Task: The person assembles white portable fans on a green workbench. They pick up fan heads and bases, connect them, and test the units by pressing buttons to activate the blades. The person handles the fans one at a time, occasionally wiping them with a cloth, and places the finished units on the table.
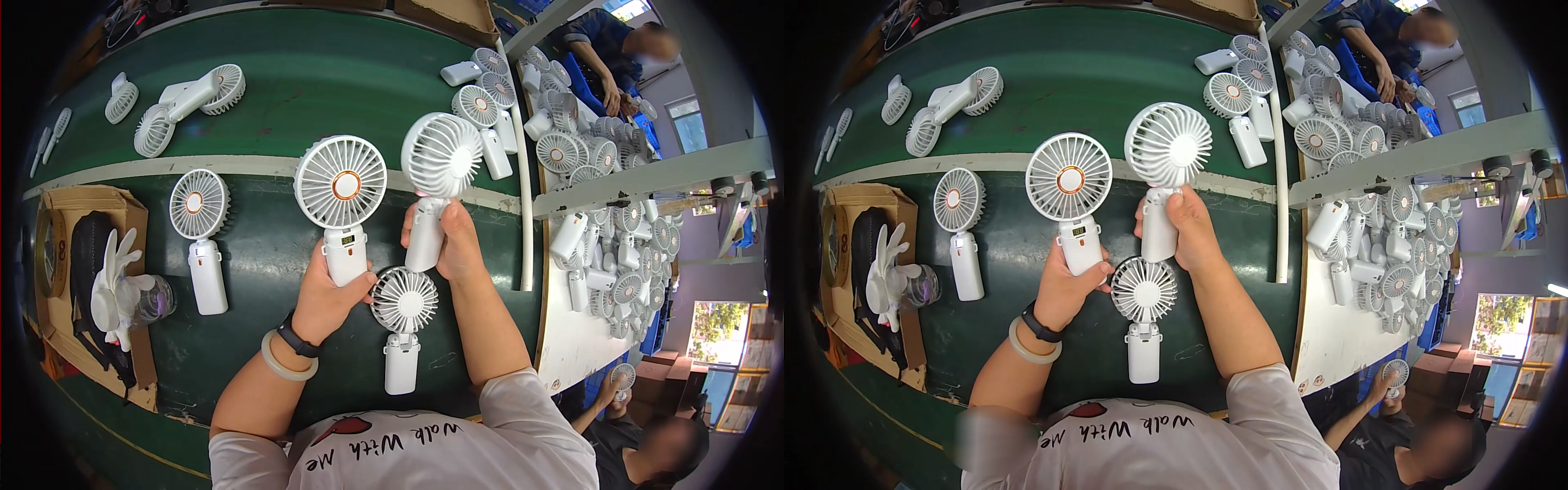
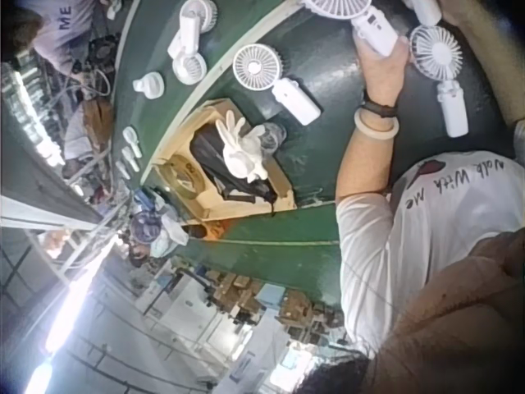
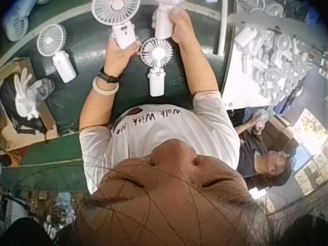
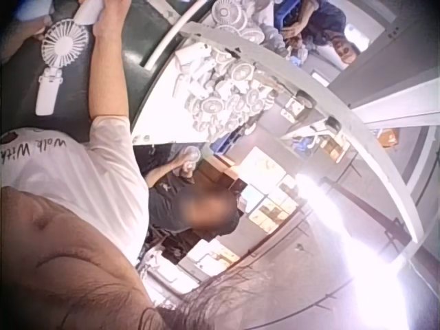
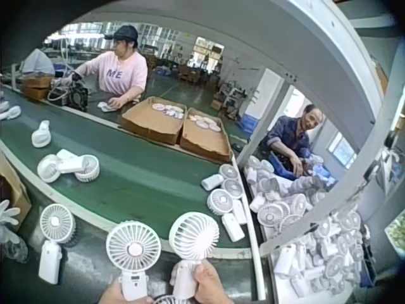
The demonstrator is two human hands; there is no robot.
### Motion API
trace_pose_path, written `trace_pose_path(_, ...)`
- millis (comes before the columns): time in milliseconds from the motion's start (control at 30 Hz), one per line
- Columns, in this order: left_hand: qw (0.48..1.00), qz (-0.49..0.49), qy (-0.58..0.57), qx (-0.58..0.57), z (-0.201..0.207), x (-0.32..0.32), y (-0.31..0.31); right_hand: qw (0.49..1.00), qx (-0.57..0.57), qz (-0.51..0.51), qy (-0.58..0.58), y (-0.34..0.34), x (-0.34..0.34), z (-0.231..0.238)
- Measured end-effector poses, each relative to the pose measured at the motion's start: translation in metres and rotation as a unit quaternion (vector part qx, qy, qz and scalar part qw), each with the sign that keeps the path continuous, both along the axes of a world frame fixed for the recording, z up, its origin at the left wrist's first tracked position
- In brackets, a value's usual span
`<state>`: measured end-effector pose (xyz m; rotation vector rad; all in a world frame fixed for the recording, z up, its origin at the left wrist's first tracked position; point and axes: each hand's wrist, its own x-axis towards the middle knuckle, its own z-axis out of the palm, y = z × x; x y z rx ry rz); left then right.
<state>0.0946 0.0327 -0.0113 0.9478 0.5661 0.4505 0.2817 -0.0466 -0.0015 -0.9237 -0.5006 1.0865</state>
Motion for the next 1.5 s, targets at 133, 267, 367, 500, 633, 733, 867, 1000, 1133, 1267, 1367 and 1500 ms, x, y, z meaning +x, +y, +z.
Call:
trace_pose_path(133,1.000,0.003,0.003,-0.010,0.002,-0.002,0.001,0.999,-0.015,0.008,0.040,0.007,-0.007,0.002)
trace_pose_path(267,1.000,-0.009,-0.017,-0.017,-0.002,-0.005,0.002,0.991,-0.009,0.069,0.112,0.006,0.006,0.002)
trace_pose_path(367,0.999,-0.007,-0.035,-0.011,-0.004,-0.003,0.002,0.981,0.015,0.086,0.172,0.003,0.016,-0.002)
trace_pose_path(500,0.999,-0.020,-0.017,-0.026,-0.003,-0.004,0.005,0.982,0.038,0.091,0.164,0.001,0.015,-0.006)
trace_pose_path(633,0.999,-0.014,-0.035,-0.032,0.000,-0.005,0.005,0.995,-0.009,0.036,0.090,0.005,0.000,-0.004)
trace_pose_path(733,0.999,-0.016,-0.040,-0.033,-0.001,-0.005,0.004,0.998,-0.029,0.011,0.047,0.006,-0.005,-0.002)
trace_pose_path(867,1.000,0.000,-0.027,0.008,-0.001,-0.005,-0.001,0.987,-0.145,0.006,-0.074,0.001,-0.004,0.000)
trace_pose_path(1000,0.970,0.050,0.015,0.238,0.025,-0.004,-0.013,0.780,-0.222,-0.119,-0.574,-0.022,-0.006,0.003)
trace_pose_path(1133,0.895,-0.063,0.043,0.440,0.065,-0.013,-0.040,0.932,-0.054,-0.024,-0.358,-0.076,-0.047,0.062)
trace_pose_path(1267,0.813,-0.316,-0.110,0.477,0.079,0.018,-0.071,0.993,-0.070,0.003,-0.098,-0.148,-0.076,0.042)
trace_pose_path(1367,0.748,-0.456,-0.034,0.481,0.100,0.046,-0.060,0.970,-0.019,-0.240,-0.026,-0.183,-0.079,0.045)
trace_pose_path(1500,0.697,-0.216,0.203,0.653,0.078,0.084,-0.019,0.893,-0.045,-0.434,0.112,-0.241,-0.026,0.041)
